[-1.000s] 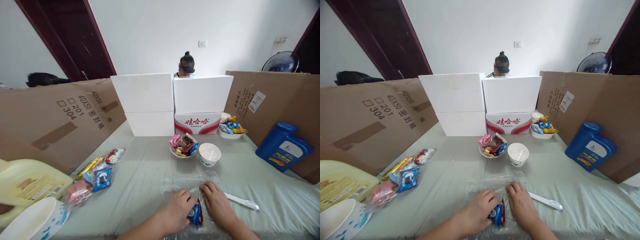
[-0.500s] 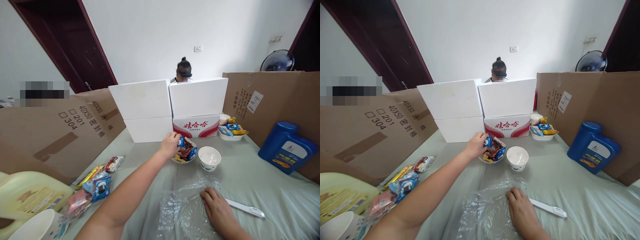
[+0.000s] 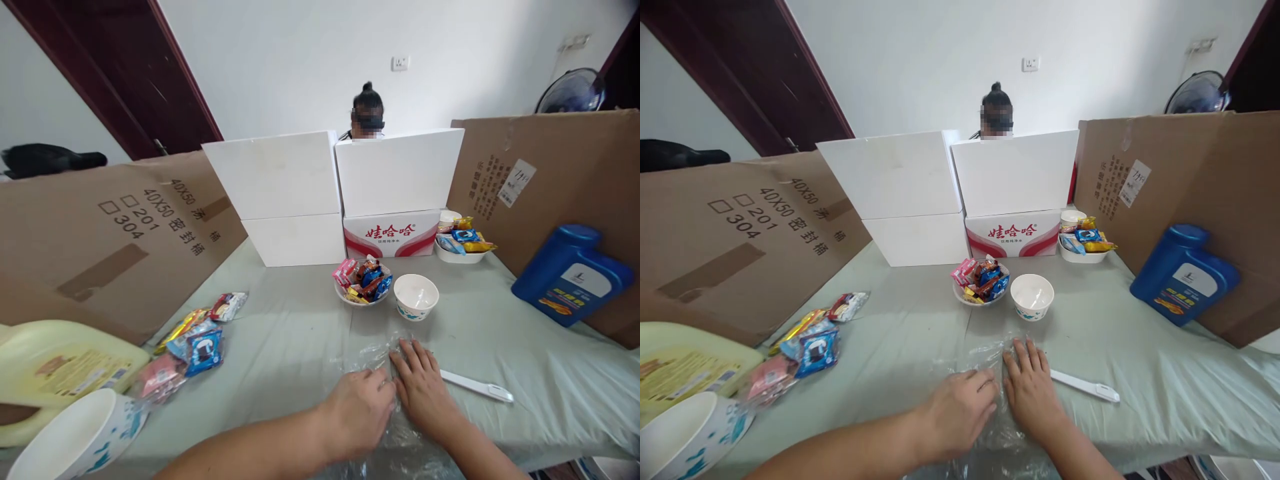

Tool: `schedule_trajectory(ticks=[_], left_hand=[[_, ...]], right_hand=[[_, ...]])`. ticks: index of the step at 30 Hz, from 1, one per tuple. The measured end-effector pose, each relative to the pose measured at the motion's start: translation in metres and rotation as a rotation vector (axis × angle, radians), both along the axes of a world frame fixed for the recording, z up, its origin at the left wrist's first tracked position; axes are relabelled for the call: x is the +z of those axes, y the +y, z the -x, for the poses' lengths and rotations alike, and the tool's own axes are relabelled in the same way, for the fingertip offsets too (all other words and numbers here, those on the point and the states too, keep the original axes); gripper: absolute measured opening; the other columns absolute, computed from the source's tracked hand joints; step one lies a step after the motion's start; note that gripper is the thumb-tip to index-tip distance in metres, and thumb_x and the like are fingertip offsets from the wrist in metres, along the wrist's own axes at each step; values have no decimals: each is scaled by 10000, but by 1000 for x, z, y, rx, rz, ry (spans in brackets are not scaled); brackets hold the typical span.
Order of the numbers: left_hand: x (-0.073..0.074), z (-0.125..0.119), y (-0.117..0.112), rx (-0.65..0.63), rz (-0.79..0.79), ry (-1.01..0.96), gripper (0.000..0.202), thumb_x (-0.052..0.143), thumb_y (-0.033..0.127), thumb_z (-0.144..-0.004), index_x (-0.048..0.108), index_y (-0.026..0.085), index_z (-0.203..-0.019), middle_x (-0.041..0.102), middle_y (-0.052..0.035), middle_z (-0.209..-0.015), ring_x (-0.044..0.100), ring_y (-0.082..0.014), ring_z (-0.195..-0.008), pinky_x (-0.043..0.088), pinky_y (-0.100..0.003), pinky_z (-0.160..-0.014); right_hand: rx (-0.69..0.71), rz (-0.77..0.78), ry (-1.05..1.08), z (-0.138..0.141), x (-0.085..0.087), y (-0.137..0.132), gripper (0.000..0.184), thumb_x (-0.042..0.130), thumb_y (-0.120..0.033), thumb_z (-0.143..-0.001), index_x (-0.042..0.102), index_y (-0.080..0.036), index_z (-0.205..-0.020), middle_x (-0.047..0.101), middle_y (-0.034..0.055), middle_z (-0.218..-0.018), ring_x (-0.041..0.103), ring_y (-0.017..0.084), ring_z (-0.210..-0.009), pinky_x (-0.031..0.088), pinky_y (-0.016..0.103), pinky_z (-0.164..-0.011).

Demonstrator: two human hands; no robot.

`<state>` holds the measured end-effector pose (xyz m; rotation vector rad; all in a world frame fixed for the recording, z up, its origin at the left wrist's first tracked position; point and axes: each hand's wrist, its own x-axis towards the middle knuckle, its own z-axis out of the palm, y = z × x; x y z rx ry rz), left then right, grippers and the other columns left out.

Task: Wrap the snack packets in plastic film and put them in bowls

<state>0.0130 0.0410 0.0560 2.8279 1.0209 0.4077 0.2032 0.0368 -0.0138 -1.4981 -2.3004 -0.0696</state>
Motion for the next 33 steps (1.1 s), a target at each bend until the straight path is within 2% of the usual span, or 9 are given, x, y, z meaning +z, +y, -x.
schedule_trajectory(ticks=[4, 8, 10, 13, 17, 19, 25, 29, 33], left_hand=[[-39, 48, 10, 509, -13, 89, 275, 533, 271, -869, 613, 188, -1120, 600, -152, -1196, 581, -310, -1011, 501, -423, -799], [-40, 111, 31, 708, -116, 41, 256, 485, 280, -891, 617, 154, -1071, 606, -157, -1139, 577, -291, -977, 502, -429, -814], [-33, 130, 19, 632, -173, -36, 232, 476, 263, -892, 624, 165, -1041, 616, -136, -1097, 582, -274, -968, 507, -420, -827], [-23, 142, -16, 347, -143, -148, 185, 491, 220, -887, 627, 200, -1010, 639, -90, -1012, 599, -232, -954, 511, -388, -865], [-19, 150, -57, 64, 18, -102, 365, 677, 315, -772, 589, 215, -1112, 624, -109, -1170, 555, -285, -1148, 488, -434, -973], [-25, 154, -66, 51, 61, -26, 416, 682, 264, -752, 568, 216, -1149, 573, -117, -1290, 489, -305, -1252, 474, -454, -1004], [-40, 156, -68, 53, -7, -31, 265, 465, 44, -837, 604, 207, -993, 644, -76, -1195, 509, -253, -1252, 474, -407, -1016], [-29, 151, -73, 32, 64, -170, 237, 450, 65, -862, 596, 204, -987, 690, -67, -1066, 596, -218, -1141, 498, -340, -974], [-18, 147, -71, 250, 234, -261, 176, 417, 152, -909, 585, 206, -905, 674, -8, -774, 657, -138, -708, 530, -221, -678]], right_hand=[[-16, 134, -26, 2, -4, -2, 529, 531, -387, -878, 468, -241, -1382, 424, 106, -1469, 320, 367, -1367, 286, 597, -1056], [-50, 113, -10, -10, 0, -3, 556, 517, -487, -880, 486, -221, -1367, 425, 124, -1464, 341, 372, -1355, 323, 609, -1031], [-26, 44, 43, -20, 9, -9, 472, 503, -458, -902, 538, -222, -1309, 486, 115, -1417, 379, 347, -1336, 366, 569, -1023], [120, -24, 138, -38, 26, -29, 393, 457, -371, -943, 525, -234, -1306, 549, 93, -1349, 435, 271, -1307, 420, 465, -1021], [363, -28, 80, -58, 32, -68, 680, 554, -548, -860, 378, -225, -1432, 516, 101, -1387, 438, 290, -1307, 446, 439, -1006], [405, -80, -20, -62, 20, -83, 737, 602, -572, -818, 378, -239, -1436, 516, 82, -1395, 438, 292, -1310, 439, 436, -1012], [273, -253, -151, -51, -26, -91, 544, 482, -148, -858, 456, -264, -1389, 548, 26, -1370, 438, 252, -1316, 403, 427, -1032], [364, -144, 13, -42, -13, -86, 386, 549, -164, -861, 584, -262, -1233, 646, 29, -1231, 533, 231, -1223, 443, 391, -1011], [328, 65, 331, -36, 7, -79, 217, 502, -212, -910, 632, -239, -1082, 699, 53, -1028, 651, 188, -1008, 541, 294, -862]])
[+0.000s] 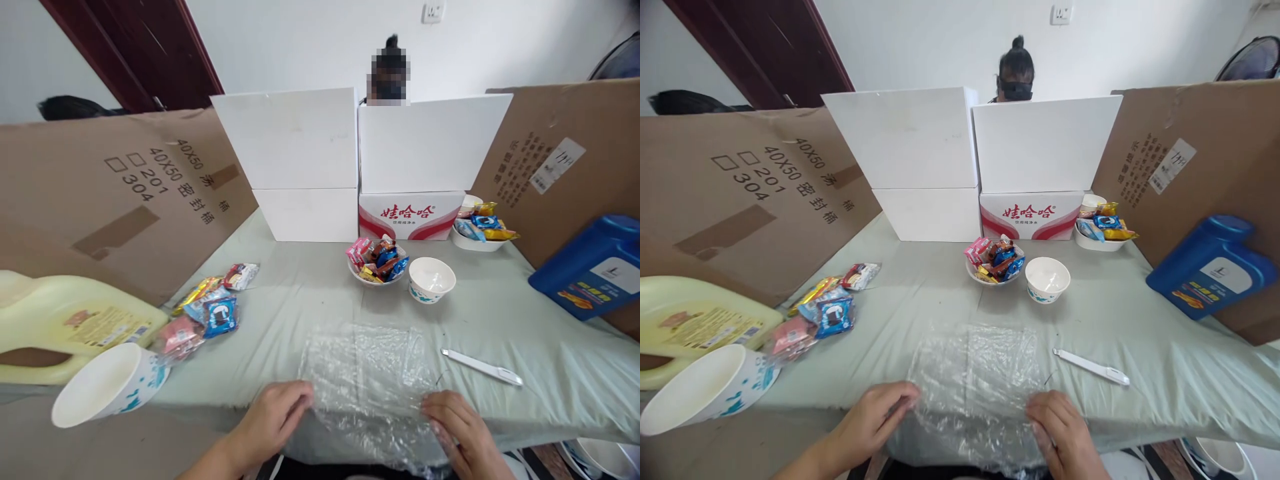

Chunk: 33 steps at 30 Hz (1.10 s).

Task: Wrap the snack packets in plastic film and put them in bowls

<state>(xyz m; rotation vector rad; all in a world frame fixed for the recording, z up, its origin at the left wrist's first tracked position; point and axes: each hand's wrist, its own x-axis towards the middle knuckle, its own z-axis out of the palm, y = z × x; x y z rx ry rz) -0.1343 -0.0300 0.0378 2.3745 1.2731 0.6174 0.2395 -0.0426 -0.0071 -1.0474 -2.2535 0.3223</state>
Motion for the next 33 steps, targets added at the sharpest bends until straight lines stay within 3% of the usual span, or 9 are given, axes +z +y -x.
schedule_trajectory(ticks=[3, 5, 7, 11, 14, 20, 25, 30, 33], left_hand=[[1, -8, 15, 199, 124, -3, 168, 420, 198, -911, 573, 212, -845, 646, 12, -719, 622, -132, -639, 487, -214, -616], [-1, -15, 30, 342, 168, -15, 139, 468, 188, -880, 584, 211, -952, 677, -1, -787, 648, -153, -720, 488, -238, -679], [-3, -21, 44, 468, 215, -7, 256, 523, 167, -842, 566, 198, -1092, 696, -14, -827, 662, -172, -777, 482, -260, -720], [-10, -29, 63, 617, 228, 59, 389, 543, 159, -845, 515, 168, -1233, 709, -38, -852, 667, -191, -800, 463, -282, -745], [-18, -28, 67, 695, 182, 95, 419, 538, 183, -868, 483, 150, -1282, 706, -53, -864, 667, -199, -801, 459, -288, -743], [-36, -25, 64, 753, 67, 90, 464, 555, 216, -861, 447, 161, -1309, 683, -28, -852, 666, -197, -785, 467, -289, -734], [-40, -21, 58, 783, -30, -67, 362, 545, 224, -831, 491, 190, -1187, 673, -15, -854, 667, -176, -734, 489, -291, -715], [-40, -17, 55, 730, -18, -165, 338, 539, 251, -809, 496, 204, -1141, 686, -15, -864, 663, -171, -706, 507, -308, -716], [-40, -14, 54, 713, -27, -241, 316, 531, 285, -811, 502, 207, -1116, 678, -7, -820, 657, -166, -694, 515, -306, -712]], right_hand=[[-189, 131, 141, 7, 2, 12, 201, 456, -293, -932, 638, -247, -1004, 695, 68, -1000, 674, 194, -928, 569, 289, -769], [-330, 191, 203, 13, -1, 22, 212, 479, -369, -910, 621, -241, -1001, 695, 80, -990, 682, 207, -869, 577, 312, -726], [-438, 267, 271, 21, -4, 33, 298, 502, -421, -881, 571, -230, -1099, 695, 80, -964, 682, 203, -796, 576, 325, -697], [-459, 383, 417, 36, -5, 49, 524, 483, -442, -879, 376, -190, -1326, 678, 71, -953, 672, 181, -820, 556, 308, -737], [-484, 388, 389, 41, -4, 58, 530, 422, -448, -894, 357, -169, -1340, 663, 68, -910, 661, 180, -751, 540, 309, -695], [-553, 254, 71, 41, -12, 68, 444, 315, -356, -893, 457, -174, -1272, 665, 79, -898, 665, 226, -780, 515, 362, -712], [-542, 180, 24, 45, -11, 71, 446, 359, -406, -917, 462, -171, -1282, 655, 87, -955, 651, 213, -735, 525, 357, -661], [-358, -27, 103, 46, -4, 74, 316, 482, -396, -897, 601, -268, -1160, 567, 99, -1213, 590, 240, -1059, 503, 409, -882], [-253, 41, 207, 47, -1, 75, 224, 471, -372, -914, 661, -275, -983, 604, 74, -1191, 586, 222, -1092, 493, 394, -916]])
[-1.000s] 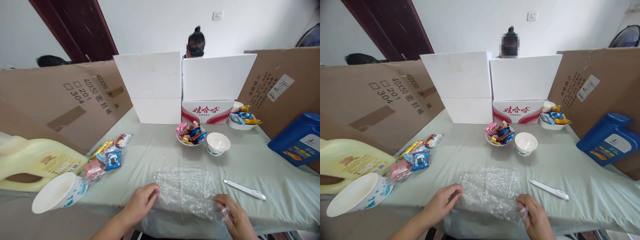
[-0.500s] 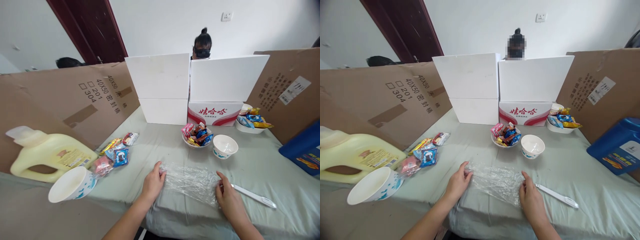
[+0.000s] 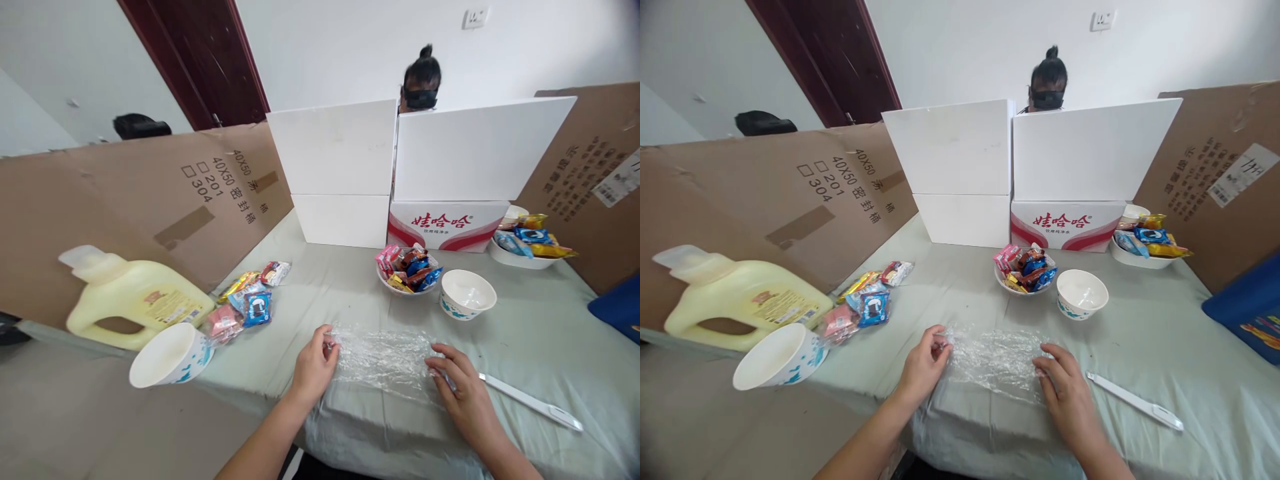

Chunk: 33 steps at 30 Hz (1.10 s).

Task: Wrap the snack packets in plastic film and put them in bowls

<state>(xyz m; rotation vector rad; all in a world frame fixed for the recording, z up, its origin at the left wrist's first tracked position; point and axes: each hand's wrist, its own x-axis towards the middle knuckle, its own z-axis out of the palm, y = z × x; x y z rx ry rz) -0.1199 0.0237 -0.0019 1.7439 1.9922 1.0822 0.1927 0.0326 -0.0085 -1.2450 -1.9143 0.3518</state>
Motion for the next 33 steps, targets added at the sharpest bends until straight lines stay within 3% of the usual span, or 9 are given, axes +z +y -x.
schedule_trajectory(ticks=[4, 7, 13, 17, 21, 24, 29, 31, 33], left_hand=[[2, 5, -4, 21, -58, -115, 285, 519, 349, -818, 494, 205, -1062, 659, 0, -771, 651, -158, -663, 521, -285, -663], [4, 7, -6, 34, -34, -152, 252, 533, 375, -798, 478, 216, -986, 658, 9, -736, 652, -163, -642, 515, -279, -634], [0, 7, -9, 42, 64, 6, 155, 509, 369, -812, 434, 238, -776, 619, 33, -671, 625, -161, -610, 449, -262, -599], [0, 6, -12, 1, 56, 146, 184, 467, 322, -835, 421, 229, -683, 556, 41, -619, 547, -143, -571, 404, -250, -586], [3, 6, -16, -68, 61, 195, 89, 449, 210, -822, 498, 221, -749, 582, 27, -697, 567, -146, -647, 426, -252, -640], [8, 6, -17, -119, 102, 241, 162, 441, 116, -795, 562, 216, -837, 617, 3, -801, 603, -156, -739, 456, -263, -697], [24, -11, -14, -32, -32, 408, 198, 468, 154, -864, 632, 195, -967, 621, -72, -935, 600, -222, -893, 479, -347, -793], [29, -26, -12, -162, -100, 419, 218, 434, 172, -912, 650, 194, -924, 638, -76, -905, 599, -219, -890, 480, -359, -815], [28, -41, -8, -422, -86, 418, 213, 452, 209, -934, 660, 203, -980, 669, -74, -971, 607, -217, -953, 476, -376, -885]], right_hand=[[-161, 238, 258, 4, 3, 4, 333, 444, -486, -907, 625, -220, -992, 693, 70, -897, 667, 207, -845, 535, 339, -753], [-269, 395, 276, 10, 5, 12, 428, 413, -562, -887, 614, -196, -978, 668, 36, -701, 629, 184, -601, 496, 299, -579], [-304, 322, -214, 24, 2, 27, 301, 397, -377, -905, 611, -200, -1020, 706, 88, -950, 668, 229, -809, 469, 326, -690], [-316, 313, -370, 28, 3, 24, 295, 402, -333, -925, 583, -185, -1105, 695, 101, -1015, 674, 225, -816, 466, 318, -675], [-311, 322, -379, 24, 8, 20, 318, 406, -343, -934, 554, -182, -1165, 701, 81, -972, 674, 234, -829, 464, 326, -676], [-316, 342, -381, 21, 11, 20, 323, 402, -348, -939, 545, -188, -1180, 702, 67, -947, 674, 236, -828, 459, 327, -670], [-314, 367, -432, 25, 11, 23, 309, 370, -316, -958, 554, -189, -1172, 706, 81, -970, 680, 239, -831, 460, 327, -671], [-315, 344, -450, 28, 9, 23, 308, 374, -313, -959, 552, -186, -1176, 704, 87, -986, 681, 242, -824, 463, 327, -660], [-310, 303, -471, 28, 6, 23, 307, 374, -309, -959, 553, -184, -1175, 702, 95, -993, 682, 236, -798, 462, 320, -642]])
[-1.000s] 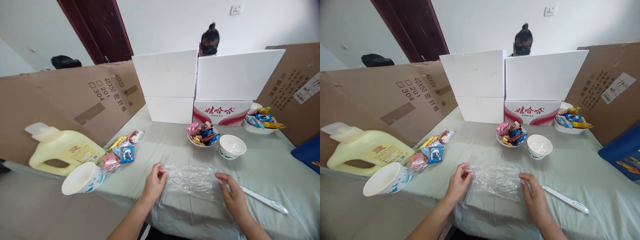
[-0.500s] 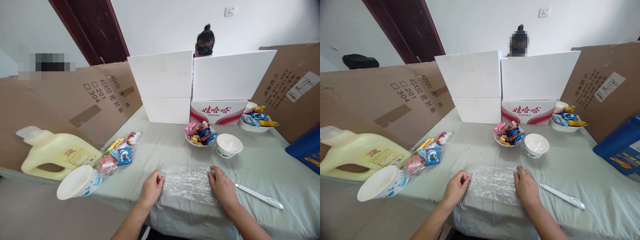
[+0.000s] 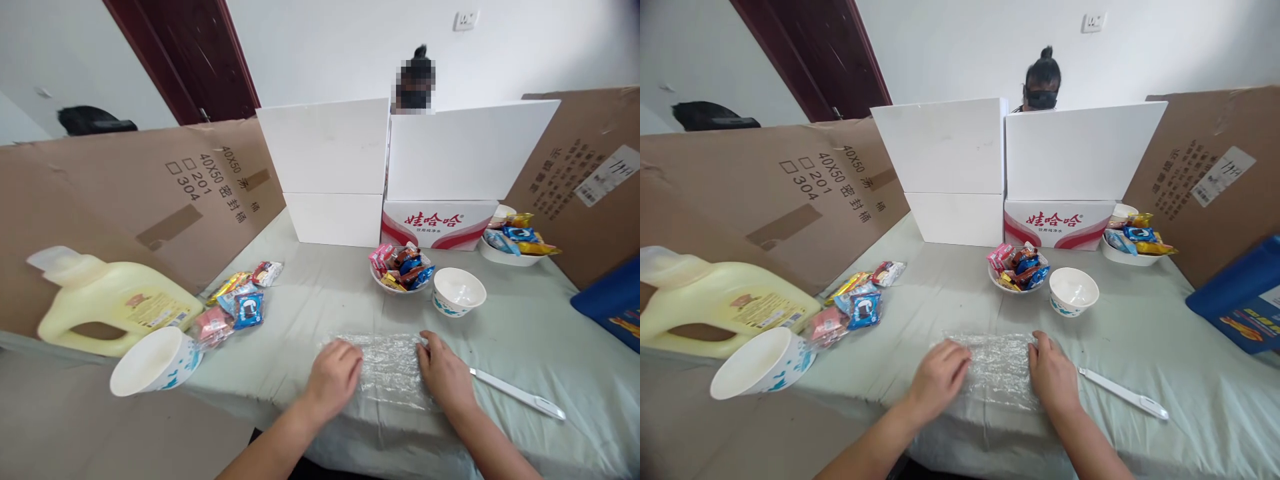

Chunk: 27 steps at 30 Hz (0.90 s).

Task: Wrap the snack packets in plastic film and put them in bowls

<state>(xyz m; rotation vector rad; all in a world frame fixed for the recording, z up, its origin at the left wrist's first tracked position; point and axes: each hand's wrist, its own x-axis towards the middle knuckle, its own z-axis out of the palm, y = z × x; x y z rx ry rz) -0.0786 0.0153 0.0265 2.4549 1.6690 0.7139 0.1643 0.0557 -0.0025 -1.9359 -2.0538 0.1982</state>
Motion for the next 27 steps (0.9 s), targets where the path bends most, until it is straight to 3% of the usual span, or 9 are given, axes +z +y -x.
schedule_trajectory(ticks=[2, 4, 6, 9, 14, 17, 22, 25, 27], left_hand=[[-5, -10, 4, -180, 85, 73, 311, 554, 331, -908, 605, 222, -1195, 618, -93, -1232, 535, -273, -1176, 407, -456, -1019], [-13, -13, 7, -235, 141, 157, 614, 616, 476, -854, 437, 257, -1398, 405, -103, -1480, 320, -344, -1377, 270, -558, -1109], [-20, -12, 9, -238, 184, 203, 745, 590, 555, -846, 294, 292, -1478, 239, -86, -1566, 160, -356, -1439, 175, -598, -1134], [-25, -10, 10, -242, 210, 212, 746, 552, 560, -870, 229, 318, -1497, 172, -59, -1587, 98, -334, -1455, 124, -584, -1153], [-27, -2, 10, -222, 193, 229, 762, 563, 575, -853, 232, 331, -1494, 180, -57, -1584, 119, -346, -1450, 158, -591, -1139], [-29, 27, 9, -125, 168, 262, 782, 565, 616, -830, 267, 315, -1487, 212, -76, -1574, 159, -355, -1441, 194, -581, -1128], [-25, 86, -9, 88, 45, 248, 680, 541, 513, -875, 352, 230, -1464, 306, -125, -1535, 245, -356, -1413, 275, -555, -1105], [-18, 92, -28, -37, 36, 164, 608, 605, 472, -837, 477, 229, -1379, 419, -129, -1463, 332, -352, -1369, 341, -513, -1092], [-15, 88, -39, -160, 81, 118, 570, 695, 434, -765, 557, 242, -1283, 517, -120, -1368, 421, -343, -1307, 392, -490, -1070]], right_hand=[[11, -20, -36, -5, -2, 0, 303, 375, -308, -961, 554, -188, -1173, 698, 102, -991, 679, 226, -755, 457, 314, -620], [-7, -15, -85, -15, -3, 1, 292, 384, -310, -961, 557, -191, -1163, 692, 107, -989, 671, 216, -707, 452, 310, -599], [-44, -48, -142, -25, -1, 0, 285, 385, -305, -962, 573, -188, -1141, 682, 113, -989, 663, 220, -720, 460, 321, -620], [22, -212, -179, -28, 6, -5, 301, 393, -304, -955, 610, -186, -1127, 661, 137, -1069, 631, 266, -938, 467, 396, -807], [533, -157, -136, -7, 3, -17, 622, 499, -551, -882, 419, -253, -1422, 412, 95, -1478, 295, 332, -1381, 241, 544, -1093], [575, -53, -130, -10, -3, -20, 724, 435, -623, -885, 289, -247, -1486, 299, 94, -1537, 199, 338, -1423, 197, 591, -1103], [571, -78, -96, -35, -1, -35, 775, 510, -609, -852, 275, -241, -1492, 257, 113, -1548, 167, 367, -1428, 187, 635, -1100], [690, -103, -59, -44, 1, -52, 762, 612, -541, -814, 338, -256, -1466, 321, 92, -1528, 253, 337, -1409, 252, 565, -1119], [744, -119, -37, -47, 1, -62, 573, 611, -413, -854, 456, -278, -1388, 463, 63, -1445, 400, 283, -1339, 362, 473, -1083]])
